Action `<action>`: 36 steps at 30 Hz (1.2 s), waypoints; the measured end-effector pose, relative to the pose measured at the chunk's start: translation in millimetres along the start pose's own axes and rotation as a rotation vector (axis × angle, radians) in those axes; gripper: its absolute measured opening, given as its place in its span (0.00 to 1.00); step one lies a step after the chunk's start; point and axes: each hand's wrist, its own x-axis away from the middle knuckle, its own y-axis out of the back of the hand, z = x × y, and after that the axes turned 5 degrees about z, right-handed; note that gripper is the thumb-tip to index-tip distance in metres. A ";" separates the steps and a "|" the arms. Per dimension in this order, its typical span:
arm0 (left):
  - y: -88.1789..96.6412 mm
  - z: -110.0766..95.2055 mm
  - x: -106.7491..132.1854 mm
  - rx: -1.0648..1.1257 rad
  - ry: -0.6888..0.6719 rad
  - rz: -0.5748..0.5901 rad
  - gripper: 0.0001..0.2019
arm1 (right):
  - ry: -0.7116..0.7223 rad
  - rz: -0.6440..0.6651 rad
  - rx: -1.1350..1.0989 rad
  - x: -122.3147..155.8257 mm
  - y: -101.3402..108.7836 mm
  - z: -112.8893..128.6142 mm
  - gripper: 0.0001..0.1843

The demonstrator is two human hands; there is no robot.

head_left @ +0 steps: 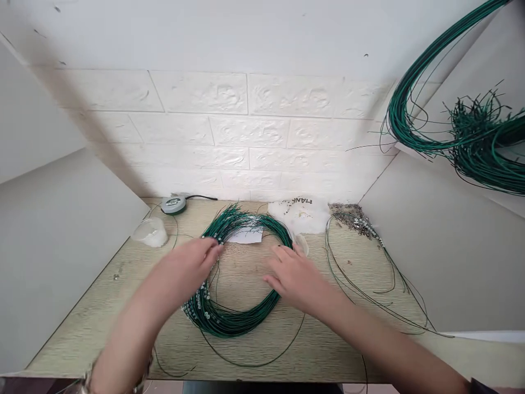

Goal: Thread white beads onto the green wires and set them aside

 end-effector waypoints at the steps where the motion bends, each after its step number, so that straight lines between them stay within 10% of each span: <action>1: -8.2 9.4 8.0 -0.051 0.042 0.074 0.15 | -0.070 -0.022 0.007 1.9 -6.6 -4.4 0.16; 6: -45.2 36.0 29.5 -0.067 0.160 0.278 0.22 | -0.435 -0.058 -0.045 14.1 -30.8 -26.7 0.19; 14: -59.4 73.7 41.0 0.227 0.056 0.234 0.25 | -0.576 -0.071 -0.086 18.2 -29.7 -30.7 0.14; 19: -56.5 85.3 47.9 0.393 0.145 0.020 0.27 | -0.441 -0.201 -0.157 7.2 -21.7 -21.3 0.10; 26: -55.2 86.6 28.7 0.192 0.147 -0.322 0.19 | -0.007 -0.035 -0.424 -46.1 -6.9 45.6 0.20; 36: -68.4 88.3 24.0 -0.040 0.060 -0.337 0.18 | 0.027 0.249 -0.700 -91.8 -52.3 41.2 0.13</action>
